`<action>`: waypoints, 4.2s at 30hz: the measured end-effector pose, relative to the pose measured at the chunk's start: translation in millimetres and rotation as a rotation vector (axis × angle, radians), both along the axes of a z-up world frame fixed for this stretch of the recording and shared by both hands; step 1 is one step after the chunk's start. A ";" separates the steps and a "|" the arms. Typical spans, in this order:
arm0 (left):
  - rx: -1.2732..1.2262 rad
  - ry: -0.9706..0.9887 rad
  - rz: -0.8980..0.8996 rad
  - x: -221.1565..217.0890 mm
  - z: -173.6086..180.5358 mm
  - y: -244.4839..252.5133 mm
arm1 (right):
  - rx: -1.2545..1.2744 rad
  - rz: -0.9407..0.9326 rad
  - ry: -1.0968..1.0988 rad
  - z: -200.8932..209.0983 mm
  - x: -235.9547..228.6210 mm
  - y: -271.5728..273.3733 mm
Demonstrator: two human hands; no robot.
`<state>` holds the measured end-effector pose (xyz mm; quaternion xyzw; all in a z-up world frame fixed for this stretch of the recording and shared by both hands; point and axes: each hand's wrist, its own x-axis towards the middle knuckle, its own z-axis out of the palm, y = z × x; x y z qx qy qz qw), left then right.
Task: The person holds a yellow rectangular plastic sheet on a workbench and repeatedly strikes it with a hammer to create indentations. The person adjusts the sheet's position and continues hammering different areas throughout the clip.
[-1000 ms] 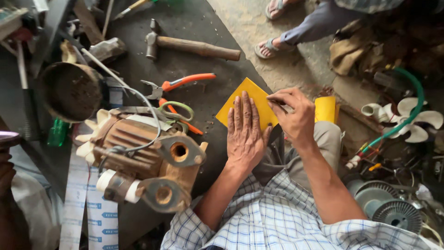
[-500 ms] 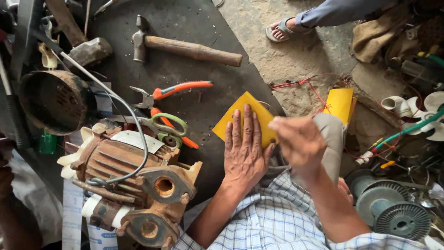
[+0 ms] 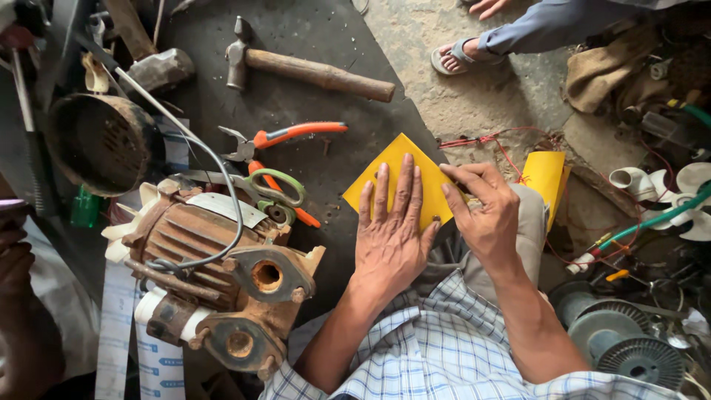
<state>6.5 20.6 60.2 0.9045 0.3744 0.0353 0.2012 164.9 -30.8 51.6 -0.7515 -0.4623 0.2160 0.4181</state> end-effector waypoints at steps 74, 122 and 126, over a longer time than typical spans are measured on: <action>0.065 0.026 0.028 2.5 -6.9 -4.9 | 0.090 0.113 -0.235 26.9 3.2 13.1; 0.068 0.029 0.022 2.5 -9.0 -6.6 | -0.015 -0.071 0.302 -4.7 13.9 9.1; 0.045 0.060 0.020 4.3 -7.2 -6.0 | 0.007 -0.125 0.316 2.7 2.7 -0.9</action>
